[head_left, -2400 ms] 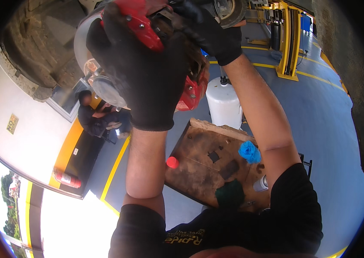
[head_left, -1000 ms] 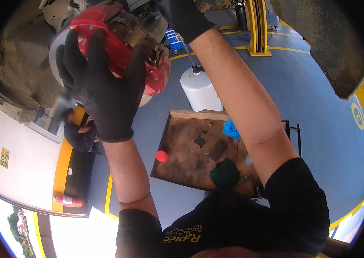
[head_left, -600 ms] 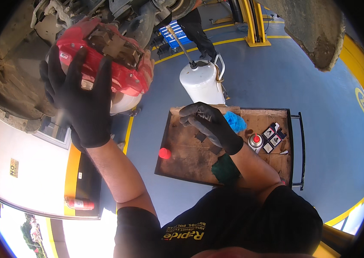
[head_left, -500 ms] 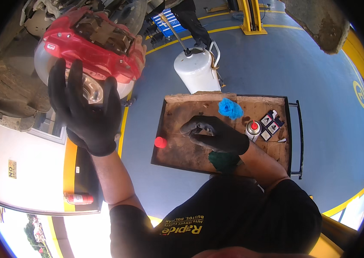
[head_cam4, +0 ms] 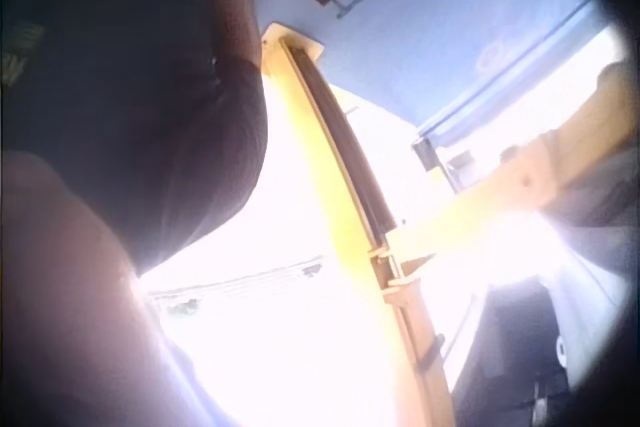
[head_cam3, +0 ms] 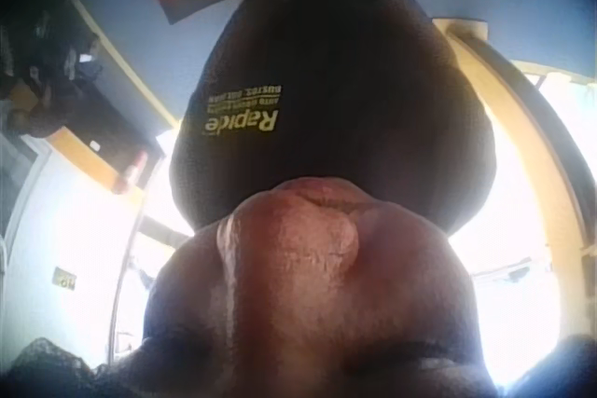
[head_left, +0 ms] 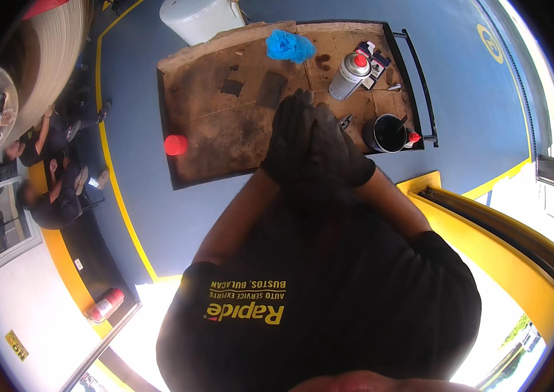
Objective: The person cleans and lubricates brake caliper components on a vehicle. They wipe parts with a cloth, apply lubricant with a brush, and install a metal clip into the caliper assembly.
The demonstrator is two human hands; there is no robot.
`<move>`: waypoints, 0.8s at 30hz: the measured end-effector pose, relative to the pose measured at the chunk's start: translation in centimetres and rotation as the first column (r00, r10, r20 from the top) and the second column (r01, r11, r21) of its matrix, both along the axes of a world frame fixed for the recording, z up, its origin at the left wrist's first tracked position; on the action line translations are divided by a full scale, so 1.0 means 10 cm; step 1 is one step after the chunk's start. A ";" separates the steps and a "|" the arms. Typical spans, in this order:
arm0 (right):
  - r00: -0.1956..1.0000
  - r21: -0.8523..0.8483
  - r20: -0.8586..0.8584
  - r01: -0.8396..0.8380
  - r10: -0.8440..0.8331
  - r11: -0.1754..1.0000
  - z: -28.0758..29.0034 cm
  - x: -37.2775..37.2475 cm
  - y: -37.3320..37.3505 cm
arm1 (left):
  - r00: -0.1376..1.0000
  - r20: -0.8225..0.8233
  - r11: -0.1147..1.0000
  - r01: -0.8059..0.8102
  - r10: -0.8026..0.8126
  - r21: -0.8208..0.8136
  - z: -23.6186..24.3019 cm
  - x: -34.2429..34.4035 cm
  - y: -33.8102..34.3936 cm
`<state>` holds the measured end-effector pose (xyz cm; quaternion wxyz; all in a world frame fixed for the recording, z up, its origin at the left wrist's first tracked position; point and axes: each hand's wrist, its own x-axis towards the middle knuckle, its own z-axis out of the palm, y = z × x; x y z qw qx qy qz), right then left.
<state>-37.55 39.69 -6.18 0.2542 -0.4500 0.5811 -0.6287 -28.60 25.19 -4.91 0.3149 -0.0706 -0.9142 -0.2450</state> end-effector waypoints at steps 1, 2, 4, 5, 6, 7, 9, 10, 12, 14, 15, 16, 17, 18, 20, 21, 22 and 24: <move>0.904 -0.116 0.427 0.027 0.025 0.993 0.13 -0.01 -0.07 | 0.999 -0.036 0.997 0.004 -0.007 -0.078 -0.06 -0.06 -0.11; 0.637 -0.209 0.765 0.105 0.095 0.972 0.28 -0.03 -0.13 | 0.998 0.057 1.000 0.026 -0.026 -0.008 -0.14 -0.05 -0.28; 0.736 -0.301 0.674 0.349 -0.061 0.887 0.66 -0.05 -0.12 | 0.963 0.250 0.985 0.056 -0.096 0.164 -0.41 0.26 -0.61; 0.810 -0.303 0.565 0.382 -0.159 0.873 0.76 -0.12 0.08 | 0.977 0.206 0.994 0.026 -0.048 0.106 -0.56 0.40 -0.71; 0.862 -0.311 0.439 0.411 -0.254 0.857 0.83 -0.21 0.36 | 0.988 0.154 0.999 -0.006 -0.001 0.046 -0.71 0.55 -0.80; 0.848 -0.332 0.338 0.513 -0.408 0.792 0.80 -0.25 0.60 | 0.971 0.235 0.997 -0.053 0.038 0.058 -0.85 0.74 -0.85; 0.659 -0.232 -0.041 0.725 -0.751 0.648 0.62 -0.24 1.20 | 0.936 0.324 0.988 -0.155 0.138 0.028 -1.11 1.12 -0.84; 0.542 -0.170 -0.102 0.816 -0.834 0.552 0.37 -0.18 1.44 | 0.922 0.326 0.976 -0.215 0.207 -0.012 -1.21 1.26 -0.81; 0.360 -0.068 0.004 0.931 -0.933 0.359 -0.20 -0.09 1.86 | 0.893 0.344 0.957 -0.271 0.291 -0.108 -1.30 1.42 -0.77; -0.012 0.121 0.261 0.992 -0.965 0.020 -0.86 -0.06 1.91 | 0.850 0.368 0.923 -0.313 0.377 -0.222 -1.34 1.46 -0.76; -0.128 0.240 0.371 0.970 -0.920 -0.038 -1.21 -0.11 1.99 | 0.829 0.382 0.907 -0.318 0.407 -0.276 -1.39 1.39 -0.73; -0.245 0.356 0.468 0.932 -0.849 -0.072 -1.54 -0.17 2.11 | 0.807 0.393 0.887 -0.324 0.441 -0.330 -1.44 1.33 -0.69; -0.159 0.307 0.701 0.947 -0.696 0.093 -1.81 -0.26 2.27 | 0.799 0.445 0.903 -0.273 0.406 -0.332 -1.49 1.29 -0.65; -0.058 0.199 0.879 0.946 -0.473 0.255 -2.01 -0.33 2.35 | 0.782 0.490 0.910 -0.233 0.385 -0.343 -1.52 1.29 -0.66; 0.066 0.200 0.696 0.939 -0.715 0.281 -2.05 -0.44 2.05 | 0.785 0.457 0.864 -0.188 0.418 -0.467 -1.64 1.42 -0.81; 0.082 0.205 0.638 0.941 -0.766 0.271 -2.09 -0.63 2.04 | 0.729 0.504 0.878 -0.296 0.462 -0.377 -1.69 1.43 -0.77; 0.086 0.202 0.574 0.949 -0.815 0.242 -2.13 -0.80 2.11 | 0.824 0.374 0.882 -0.285 0.425 -0.375 -1.81 1.41 -0.77; 0.061 0.113 0.880 0.936 -0.471 0.334 -1.88 -0.72 1.89 | 0.881 0.271 0.859 -0.240 0.388 -0.451 -1.88 1.42 -0.84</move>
